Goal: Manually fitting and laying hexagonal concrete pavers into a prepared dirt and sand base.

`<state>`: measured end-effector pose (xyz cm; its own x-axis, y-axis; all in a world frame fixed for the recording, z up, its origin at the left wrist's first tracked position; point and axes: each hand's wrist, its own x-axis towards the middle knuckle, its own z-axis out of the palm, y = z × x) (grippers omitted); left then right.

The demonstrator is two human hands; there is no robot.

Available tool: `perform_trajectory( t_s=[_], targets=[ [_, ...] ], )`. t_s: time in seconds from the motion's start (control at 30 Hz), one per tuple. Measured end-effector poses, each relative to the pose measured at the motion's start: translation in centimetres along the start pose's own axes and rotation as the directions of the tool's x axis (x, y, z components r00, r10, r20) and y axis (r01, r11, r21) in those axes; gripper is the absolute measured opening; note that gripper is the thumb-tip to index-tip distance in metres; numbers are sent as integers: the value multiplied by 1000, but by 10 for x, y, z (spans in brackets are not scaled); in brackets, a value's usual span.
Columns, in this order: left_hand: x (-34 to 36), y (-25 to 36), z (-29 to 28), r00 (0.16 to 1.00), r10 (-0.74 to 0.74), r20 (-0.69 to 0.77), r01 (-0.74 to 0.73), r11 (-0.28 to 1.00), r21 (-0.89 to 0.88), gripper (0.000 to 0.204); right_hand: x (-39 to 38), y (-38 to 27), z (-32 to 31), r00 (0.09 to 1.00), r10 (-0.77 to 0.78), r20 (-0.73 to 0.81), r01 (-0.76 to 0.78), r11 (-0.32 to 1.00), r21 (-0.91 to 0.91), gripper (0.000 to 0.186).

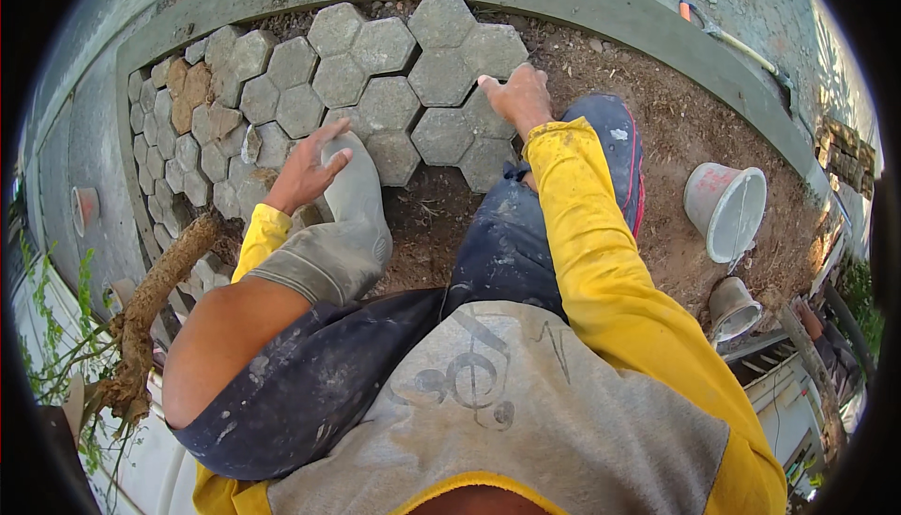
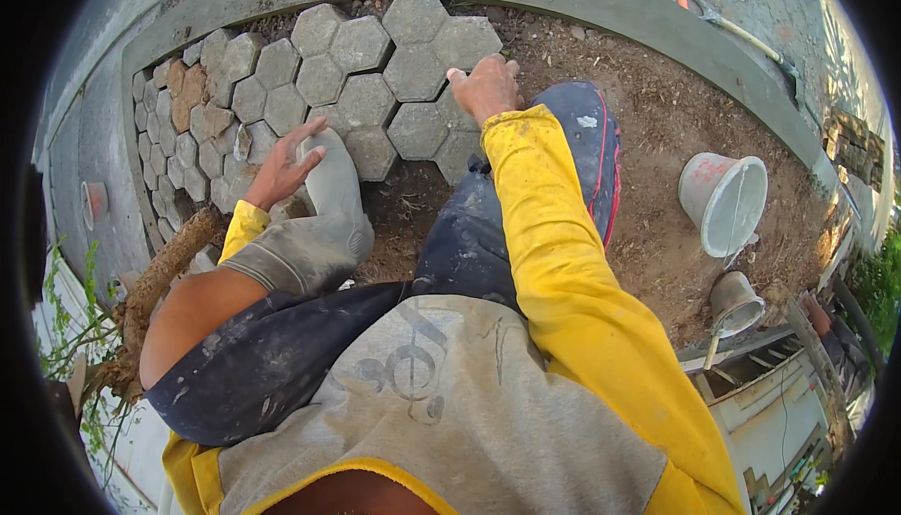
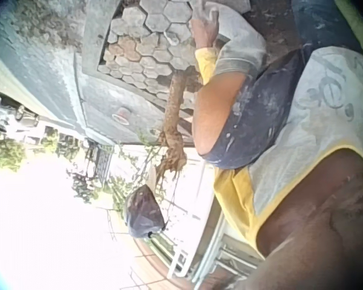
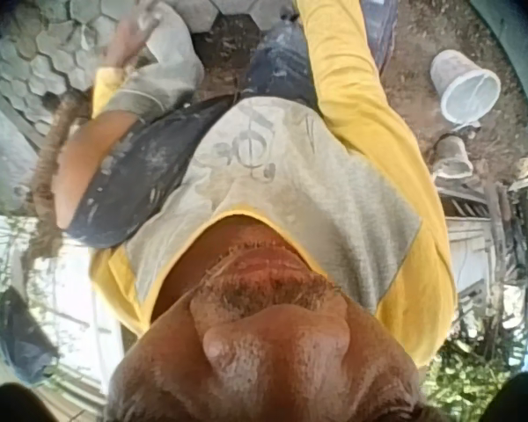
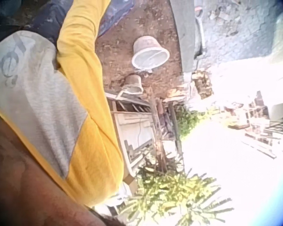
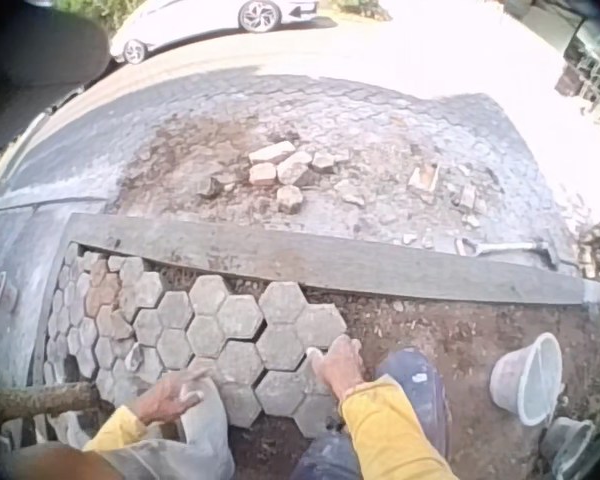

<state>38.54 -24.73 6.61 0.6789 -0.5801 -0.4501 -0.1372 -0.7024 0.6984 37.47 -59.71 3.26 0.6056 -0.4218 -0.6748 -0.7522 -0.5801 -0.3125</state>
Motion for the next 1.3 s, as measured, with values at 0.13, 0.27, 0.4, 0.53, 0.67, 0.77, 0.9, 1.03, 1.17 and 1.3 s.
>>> perform_trajectory(
  t_s=[0.13,0.27,0.4,0.53,0.67,0.77,0.9,1.03,1.17,1.3],
  targets=[
    [-57,14,14,972,-215,-96,171,924,-341,55,-33,8,9,999,30,32,-27,995,-95,75],
    [-75,31,35,908,-411,-85,260,710,-654,56,-17,19,19,997,-66,26,70,986,-149,76],
    [-73,42,36,906,-413,-95,220,650,-728,55,-29,13,22,998,-66,6,66,985,-162,77],
    [-54,50,35,931,-362,-43,222,658,-720,55,-27,15,23,989,-145,-10,136,951,-278,80],
    [-47,40,41,950,-313,-17,221,705,-674,56,-15,21,13,986,-130,105,157,936,-313,82],
    [-57,37,40,937,-345,-57,215,697,-683,56,-28,11,-1,983,-130,129,169,916,-364,80],
    [-65,31,42,913,-395,-100,192,633,-750,59,-39,2,-17,964,-250,95,264,827,-497,67],
    [-81,31,46,891,-440,-116,167,554,-816,61,-54,-8,-38,932,-253,259,351,804,-479,50],
    [-101,30,46,899,-415,-139,35,384,-923,57,-49,-7,-64,883,-323,341,459,745,-484,50],
    [-127,33,48,946,-248,-208,-167,177,-970,57,-27,-4,-83,809,-459,367,587,613,-528,51]
  ],
)
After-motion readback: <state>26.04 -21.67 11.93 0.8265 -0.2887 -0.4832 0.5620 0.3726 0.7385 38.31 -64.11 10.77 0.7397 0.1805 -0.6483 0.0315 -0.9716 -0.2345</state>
